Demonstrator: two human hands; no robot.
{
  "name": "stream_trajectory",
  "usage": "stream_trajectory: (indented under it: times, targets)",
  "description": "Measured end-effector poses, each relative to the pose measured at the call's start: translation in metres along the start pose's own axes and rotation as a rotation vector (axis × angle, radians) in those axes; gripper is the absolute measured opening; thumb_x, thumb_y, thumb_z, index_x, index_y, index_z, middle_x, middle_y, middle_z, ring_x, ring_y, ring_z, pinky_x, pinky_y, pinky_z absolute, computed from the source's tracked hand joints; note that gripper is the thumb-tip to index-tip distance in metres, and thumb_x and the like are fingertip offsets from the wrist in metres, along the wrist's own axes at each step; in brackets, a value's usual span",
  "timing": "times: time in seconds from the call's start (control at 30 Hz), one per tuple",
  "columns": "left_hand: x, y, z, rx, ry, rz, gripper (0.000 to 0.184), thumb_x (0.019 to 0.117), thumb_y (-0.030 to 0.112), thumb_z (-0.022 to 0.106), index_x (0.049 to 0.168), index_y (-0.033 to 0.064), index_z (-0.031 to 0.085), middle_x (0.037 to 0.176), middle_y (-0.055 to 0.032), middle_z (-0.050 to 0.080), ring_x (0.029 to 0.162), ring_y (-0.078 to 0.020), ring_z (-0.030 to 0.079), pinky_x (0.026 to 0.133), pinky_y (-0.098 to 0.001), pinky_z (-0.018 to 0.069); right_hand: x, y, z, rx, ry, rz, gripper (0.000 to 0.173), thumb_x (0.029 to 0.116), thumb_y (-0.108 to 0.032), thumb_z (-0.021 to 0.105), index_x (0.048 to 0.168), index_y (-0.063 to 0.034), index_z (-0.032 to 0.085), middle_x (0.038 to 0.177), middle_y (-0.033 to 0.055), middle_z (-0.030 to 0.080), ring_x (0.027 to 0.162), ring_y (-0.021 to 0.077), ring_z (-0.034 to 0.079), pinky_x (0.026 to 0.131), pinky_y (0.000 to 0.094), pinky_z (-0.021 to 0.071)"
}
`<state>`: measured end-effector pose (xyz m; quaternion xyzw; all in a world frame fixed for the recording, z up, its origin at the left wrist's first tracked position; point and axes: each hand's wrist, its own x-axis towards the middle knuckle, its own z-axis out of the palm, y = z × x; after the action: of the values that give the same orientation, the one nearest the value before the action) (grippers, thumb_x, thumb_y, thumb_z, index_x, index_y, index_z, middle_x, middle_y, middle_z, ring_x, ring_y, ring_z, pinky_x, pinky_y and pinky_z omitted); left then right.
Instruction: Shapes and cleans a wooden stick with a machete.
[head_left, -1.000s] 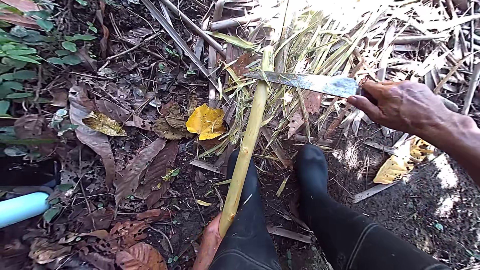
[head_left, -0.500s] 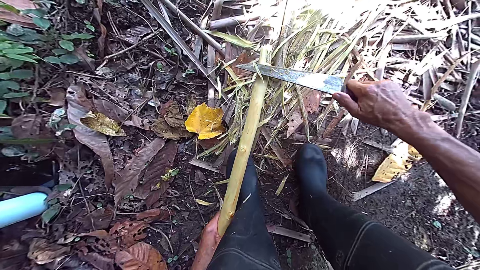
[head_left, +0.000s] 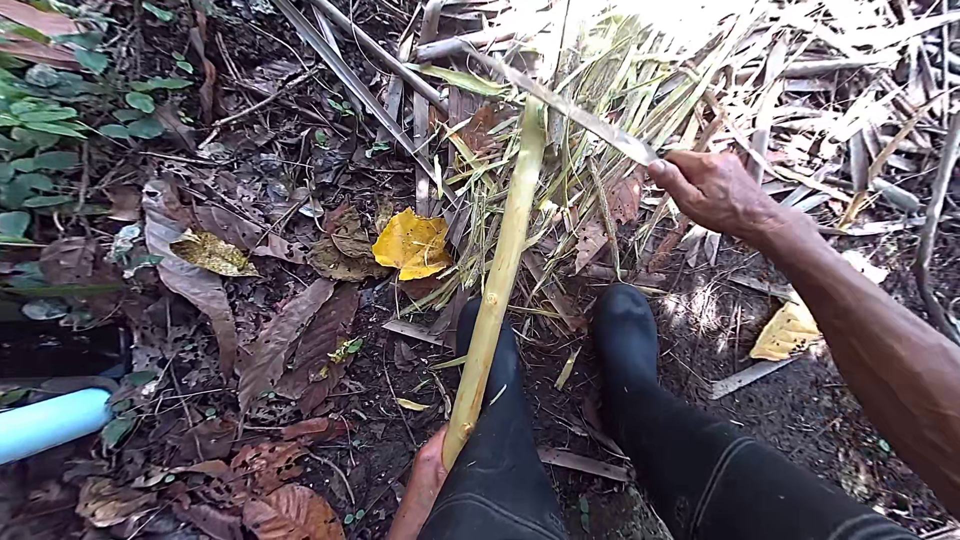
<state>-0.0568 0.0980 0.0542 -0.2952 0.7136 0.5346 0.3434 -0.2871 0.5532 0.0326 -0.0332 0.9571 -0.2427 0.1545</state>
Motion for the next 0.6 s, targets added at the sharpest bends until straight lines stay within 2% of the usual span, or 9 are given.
stream_trajectory:
  times: [0.1,0.2,0.27,0.47,0.6]
  targets:
    - [-0.004,0.006,-0.001,-0.002,-0.016,-0.003,0.022,0.1034,0.001,0.046,0.114,-0.0093,0.062,0.094,0.0004,0.068,0.087,0.0121,0.06,0.085,-0.0082,0.0494,-0.013,0.007,-0.004,-0.062,-0.101,-0.039,0.061,0.1062,-0.06,0.028,0.088,-0.0097,0.059,0.062,0.0054,0.049,0.056,0.0249,0.055,0.053,0.0497,0.0411]
    - [-0.003,0.001,-0.003,0.136,-0.047,0.064,0.026,0.1016,0.004,0.05,0.118,-0.0116,0.063,0.1,-0.0063,0.069,0.091,0.0098,0.059,0.088,-0.0097,0.0473,-0.012,0.013,-0.014,-0.056,-0.143,-0.049,0.064,0.1059,-0.061,0.026,0.089,-0.0104,0.061,0.063,0.0048,0.052,0.058,0.0234,0.057,0.054,0.049,0.043]
    - [-0.001,0.001,-0.005,0.193,-0.051,0.057,0.027,0.1021,0.005,0.05,0.118,-0.011,0.063,0.101,-0.0072,0.069,0.091,0.0096,0.06,0.088,-0.0098,0.0471,-0.008,0.017,-0.016,-0.038,-0.149,-0.066,0.065,0.1052,-0.063,0.026,0.089,-0.0113,0.062,0.064,0.0039,0.053,0.058,0.0217,0.057,0.054,0.0481,0.0431]
    - [0.002,-0.001,-0.005,0.182,-0.053,0.069,0.024,0.1023,0.005,0.05,0.115,-0.0094,0.065,0.098,-0.004,0.069,0.09,0.0115,0.059,0.088,-0.0084,0.0467,-0.013,0.034,-0.01,0.013,-0.139,-0.111,0.061,0.1054,-0.06,0.027,0.086,-0.0147,0.063,0.064,0.0004,0.052,0.059,0.0164,0.055,0.054,0.0442,0.0412]
    - [0.004,-0.004,-0.005,0.263,-0.048,0.065,0.027,0.103,0.007,0.05,0.117,-0.0099,0.065,0.102,-0.0093,0.07,0.092,0.0079,0.06,0.089,-0.0115,0.047,-0.017,0.027,-0.011,-0.023,-0.141,-0.075,0.063,0.1058,-0.06,0.027,0.092,-0.0123,0.064,0.066,0.0036,0.055,0.061,0.0206,0.058,0.056,0.048,0.0433]
